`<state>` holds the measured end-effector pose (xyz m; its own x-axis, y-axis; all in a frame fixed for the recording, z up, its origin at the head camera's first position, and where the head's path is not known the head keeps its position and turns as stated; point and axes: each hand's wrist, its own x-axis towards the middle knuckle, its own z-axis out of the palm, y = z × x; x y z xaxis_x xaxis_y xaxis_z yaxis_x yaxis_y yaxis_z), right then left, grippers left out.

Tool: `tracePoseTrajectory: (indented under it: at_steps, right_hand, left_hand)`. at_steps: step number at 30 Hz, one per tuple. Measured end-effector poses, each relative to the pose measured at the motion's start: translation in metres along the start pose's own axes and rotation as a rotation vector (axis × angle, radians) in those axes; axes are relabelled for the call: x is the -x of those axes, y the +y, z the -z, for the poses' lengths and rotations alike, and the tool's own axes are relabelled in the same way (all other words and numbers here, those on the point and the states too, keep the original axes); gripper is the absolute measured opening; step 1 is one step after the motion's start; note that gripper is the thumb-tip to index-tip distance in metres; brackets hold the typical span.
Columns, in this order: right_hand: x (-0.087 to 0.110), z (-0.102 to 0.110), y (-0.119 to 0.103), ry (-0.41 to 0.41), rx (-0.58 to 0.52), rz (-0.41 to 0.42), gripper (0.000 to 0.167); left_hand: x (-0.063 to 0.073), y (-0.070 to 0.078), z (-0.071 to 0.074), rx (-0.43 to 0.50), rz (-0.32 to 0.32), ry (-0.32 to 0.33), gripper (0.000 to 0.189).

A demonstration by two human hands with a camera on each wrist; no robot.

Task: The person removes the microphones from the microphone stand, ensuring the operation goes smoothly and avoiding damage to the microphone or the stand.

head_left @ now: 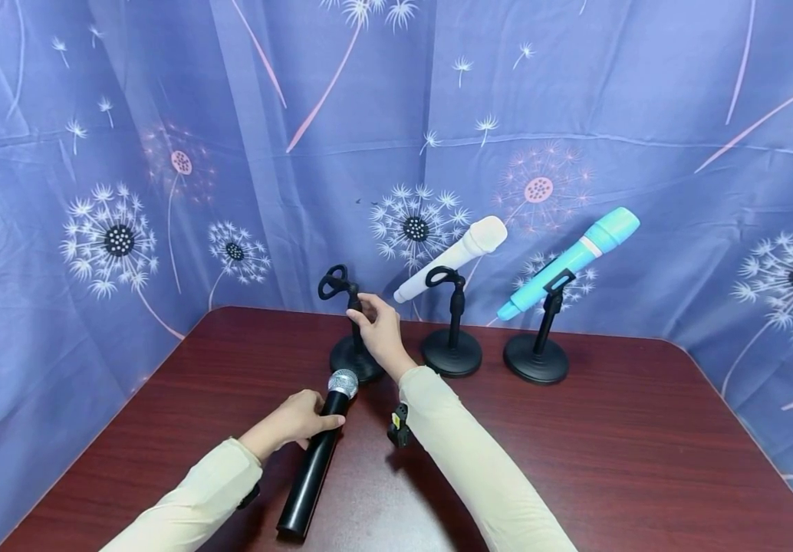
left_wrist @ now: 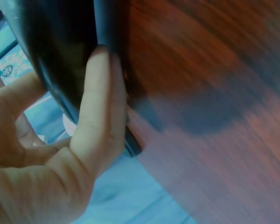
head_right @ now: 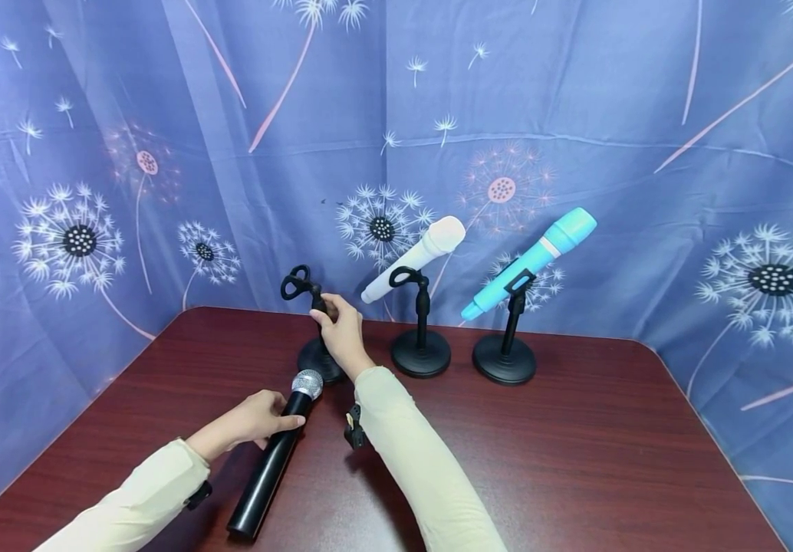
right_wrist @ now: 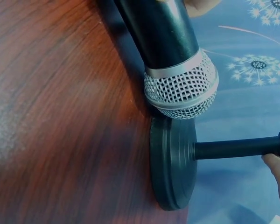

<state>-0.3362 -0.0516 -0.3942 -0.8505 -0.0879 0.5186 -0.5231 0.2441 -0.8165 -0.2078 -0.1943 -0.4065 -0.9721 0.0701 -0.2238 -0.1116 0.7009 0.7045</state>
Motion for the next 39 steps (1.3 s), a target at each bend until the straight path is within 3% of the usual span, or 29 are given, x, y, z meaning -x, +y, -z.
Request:
tracePoseTrajectory:
  at_steps: [10,20,25,39]
  right_hand:
    - [-0.001,0.002,0.000,-0.037,0.062,0.003,0.032]
    - [0.003,0.023,-0.012,-0.242,0.171,-0.033,0.037]
    - [0.006,0.035,-0.009,-0.307,0.175,-0.057,0.037]
    - [0.014,0.073,0.001,-0.340,0.213,-0.097,0.035]
  left_hand:
    - [0.001,0.001,-0.001,0.002,0.011,-0.011,0.028]
    - [0.001,0.001,-0.001,0.023,0.036,-0.019,0.029]
    - [0.002,0.001,-0.002,0.026,0.032,-0.014,0.027]
    - [0.001,0.001,-0.002,0.028,0.015,-0.009,0.030]
